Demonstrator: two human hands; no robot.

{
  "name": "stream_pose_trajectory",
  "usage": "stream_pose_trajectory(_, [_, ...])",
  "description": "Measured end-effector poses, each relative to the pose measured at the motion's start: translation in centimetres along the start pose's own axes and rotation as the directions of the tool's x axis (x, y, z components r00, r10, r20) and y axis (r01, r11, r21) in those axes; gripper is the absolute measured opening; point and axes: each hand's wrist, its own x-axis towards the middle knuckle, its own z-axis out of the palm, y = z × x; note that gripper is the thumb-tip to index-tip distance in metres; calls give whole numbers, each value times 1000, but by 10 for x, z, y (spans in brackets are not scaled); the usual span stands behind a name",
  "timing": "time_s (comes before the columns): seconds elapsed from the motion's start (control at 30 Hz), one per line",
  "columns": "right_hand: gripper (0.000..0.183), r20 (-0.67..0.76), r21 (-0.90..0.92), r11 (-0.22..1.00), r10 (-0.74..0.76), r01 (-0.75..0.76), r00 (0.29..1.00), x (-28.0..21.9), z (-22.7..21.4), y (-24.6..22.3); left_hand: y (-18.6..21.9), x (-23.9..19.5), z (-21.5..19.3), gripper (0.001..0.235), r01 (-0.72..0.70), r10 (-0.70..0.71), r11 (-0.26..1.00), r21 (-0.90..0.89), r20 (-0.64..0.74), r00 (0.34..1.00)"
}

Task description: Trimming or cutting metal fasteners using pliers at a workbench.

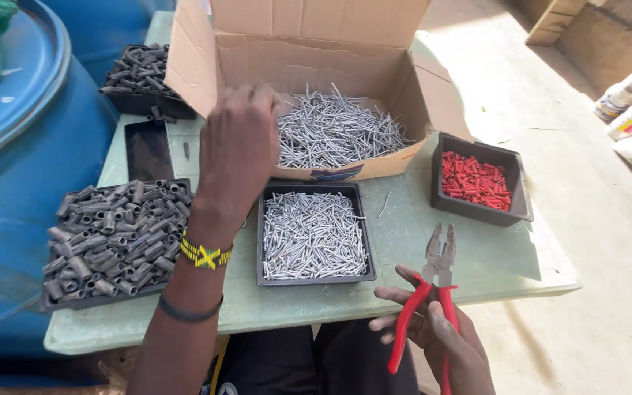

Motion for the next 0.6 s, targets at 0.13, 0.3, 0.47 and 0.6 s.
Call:
stream_pose_trajectory(0.13, [84, 81, 80, 997, -21, 15, 997, -7, -18, 7, -14, 24, 20, 8, -38, 41, 999, 32, -68, 997])
stream_pose_trajectory(0.3, [79, 59, 90, 995, -49, 43, 997, -8, -29, 6, -29, 33, 60, 43, 58, -93, 989, 134, 270, 958])
stream_pose_trajectory(0.47, [78, 28, 85, 996, -11, 9, 1000, -8, -31, 7, -44, 24, 90, 20, 76, -110, 992, 102, 390, 914])
stream_pose_trajectory(0.6, [82, -11, 40, 999, 28, -28, 1000, -6, -24, 9, -34, 22, 78, 21, 72, -77, 997, 28, 379, 922])
